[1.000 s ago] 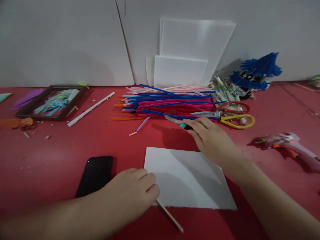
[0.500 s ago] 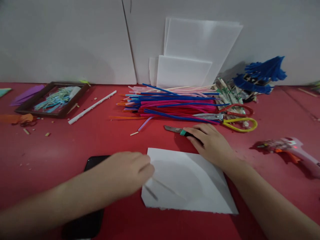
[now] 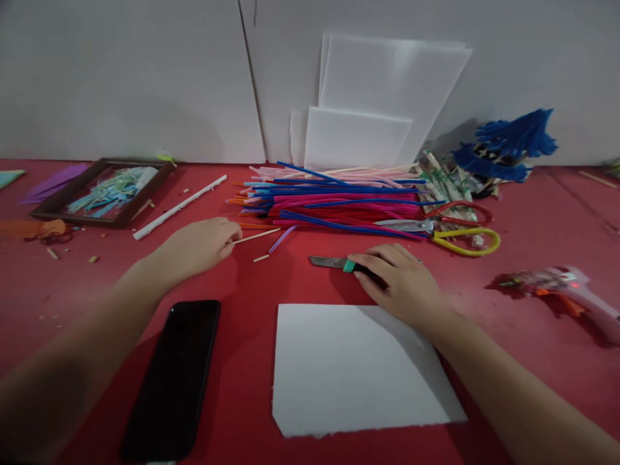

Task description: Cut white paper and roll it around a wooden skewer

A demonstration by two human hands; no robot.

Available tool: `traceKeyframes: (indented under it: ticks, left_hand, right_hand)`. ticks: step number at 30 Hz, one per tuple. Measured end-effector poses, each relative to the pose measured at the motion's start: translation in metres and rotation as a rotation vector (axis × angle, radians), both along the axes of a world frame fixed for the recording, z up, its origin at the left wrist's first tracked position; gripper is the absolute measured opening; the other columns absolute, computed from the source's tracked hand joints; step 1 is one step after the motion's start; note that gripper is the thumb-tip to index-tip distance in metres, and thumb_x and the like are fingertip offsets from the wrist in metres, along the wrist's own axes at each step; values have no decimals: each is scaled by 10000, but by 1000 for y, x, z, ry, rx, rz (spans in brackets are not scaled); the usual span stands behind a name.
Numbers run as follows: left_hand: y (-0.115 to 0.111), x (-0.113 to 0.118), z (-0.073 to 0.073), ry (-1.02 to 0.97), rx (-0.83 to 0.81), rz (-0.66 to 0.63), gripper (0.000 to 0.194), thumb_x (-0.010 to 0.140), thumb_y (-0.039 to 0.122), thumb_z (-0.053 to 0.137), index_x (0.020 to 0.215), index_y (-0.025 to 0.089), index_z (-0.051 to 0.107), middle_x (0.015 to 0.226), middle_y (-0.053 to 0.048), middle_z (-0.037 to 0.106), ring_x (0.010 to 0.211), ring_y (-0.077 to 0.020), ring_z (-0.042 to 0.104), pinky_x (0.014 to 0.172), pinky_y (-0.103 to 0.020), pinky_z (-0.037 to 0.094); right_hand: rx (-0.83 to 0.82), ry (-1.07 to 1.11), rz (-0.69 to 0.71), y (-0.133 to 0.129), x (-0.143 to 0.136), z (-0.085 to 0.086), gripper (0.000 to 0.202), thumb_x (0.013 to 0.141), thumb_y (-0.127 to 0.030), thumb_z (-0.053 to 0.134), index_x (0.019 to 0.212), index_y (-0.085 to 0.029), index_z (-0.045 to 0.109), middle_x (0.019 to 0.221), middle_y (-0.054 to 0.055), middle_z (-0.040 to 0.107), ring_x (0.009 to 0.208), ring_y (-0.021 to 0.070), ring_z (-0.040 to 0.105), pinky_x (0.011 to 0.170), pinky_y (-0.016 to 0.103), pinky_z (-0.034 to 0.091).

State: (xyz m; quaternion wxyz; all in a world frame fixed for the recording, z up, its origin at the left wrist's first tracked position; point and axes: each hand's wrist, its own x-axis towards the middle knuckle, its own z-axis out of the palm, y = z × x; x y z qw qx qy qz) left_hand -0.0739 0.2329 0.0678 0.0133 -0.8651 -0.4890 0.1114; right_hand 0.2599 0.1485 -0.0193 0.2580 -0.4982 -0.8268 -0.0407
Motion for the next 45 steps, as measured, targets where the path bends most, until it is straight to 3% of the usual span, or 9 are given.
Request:
traceKeyframes:
  ticks: [6, 10, 13, 17, 23, 31, 35, 40, 45]
  left_hand:
    - [-15, 15, 7, -68, 3, -6, 221, 972, 239, 408, 1003, 151, 609, 1102, -111, 622, 1029, -245, 598, 816, -340, 445]
    - [-27, 21, 8, -85, -98, -55, 191, 935, 352, 573, 999, 176, 609, 1034, -66, 649, 929, -235, 626, 730, -319, 445]
    - [-30, 22, 4, -77, -130, -63, 177, 902, 302, 630, 998, 155, 609, 1034, -88, 645, 913, -246, 631, 686, -312, 427]
    - [-27, 24, -3, -114, -159, -62, 82, 934, 227, 555, 953, 177, 617, 1015, -66, 655, 925, -221, 633, 687, -291, 419]
    - [-28, 29, -7, -137, -211, -44, 182, 947, 148, 456, 886, 176, 624, 971, -61, 660, 860, -204, 633, 681, -296, 416]
    - [-33, 35, -4, -108, -204, 40, 216, 1005, 325, 441, 1031, 165, 584, 1044, -86, 672, 902, -226, 652, 706, -316, 467]
    - [-35, 38, -9, -54, -184, 19, 195, 1008, 280, 442, 1082, 149, 565, 1072, -106, 653, 993, -247, 642, 750, -327, 488]
    - [-37, 38, -13, 3, -173, -6, 177, 974, 114, 421, 1060, 131, 575, 1027, -115, 658, 1014, -260, 652, 763, -329, 505]
    - [-46, 41, -7, 18, -84, 50, 216, 980, 98, 367, 1102, 77, 544, 1036, -181, 638, 1013, -317, 653, 743, -389, 525]
  right_hand:
    - [-34, -27, 25, -10, -15, 3, 270, 977, -310, 464, 1137, -251, 674, 1010, 88, 688, 937, 247, 641, 811, 413, 540]
    - [-41, -36, 30, -10, -17, 3, 270, 980, -308, 464, 1141, -229, 667, 1011, 97, 687, 940, 250, 636, 813, 413, 546]
    - [-52, -36, 2, -9, -17, 3, 270, 980, -318, 464, 1155, -254, 659, 1029, 91, 687, 959, 256, 638, 824, 426, 543]
    - [-72, -48, -14, -9, -17, 3, 281, 984, -322, 459, 1162, -228, 655, 1047, 102, 684, 963, 258, 638, 821, 423, 543]
    - [-63, -60, -12, -9, -18, 2, 288, 986, -315, 451, 1152, -203, 658, 1044, 112, 683, 966, 262, 632, 832, 426, 542]
    - [34, -50, 50, -7, -16, 9, 258, 978, -276, 475, 1161, -204, 643, 1079, 132, 654, 1026, 276, 617, 863, 448, 532]
    - [84, -3, 112, -31, -34, 22, 221, 944, -249, 530, 1120, -219, 660, 1085, 133, 655, 1042, 293, 606, 873, 453, 508]
    - [-59, -26, 122, -79, -76, 19, 338, 919, -318, 534, 1232, -225, 623, 1205, 127, 643, 1111, 304, 571, 885, 459, 500]
    - [-213, 57, 214, -78, -83, 18, 393, 909, -319, 565, 1286, -210, 561, 1208, 130, 645, 1093, 261, 606, 867, 412, 534]
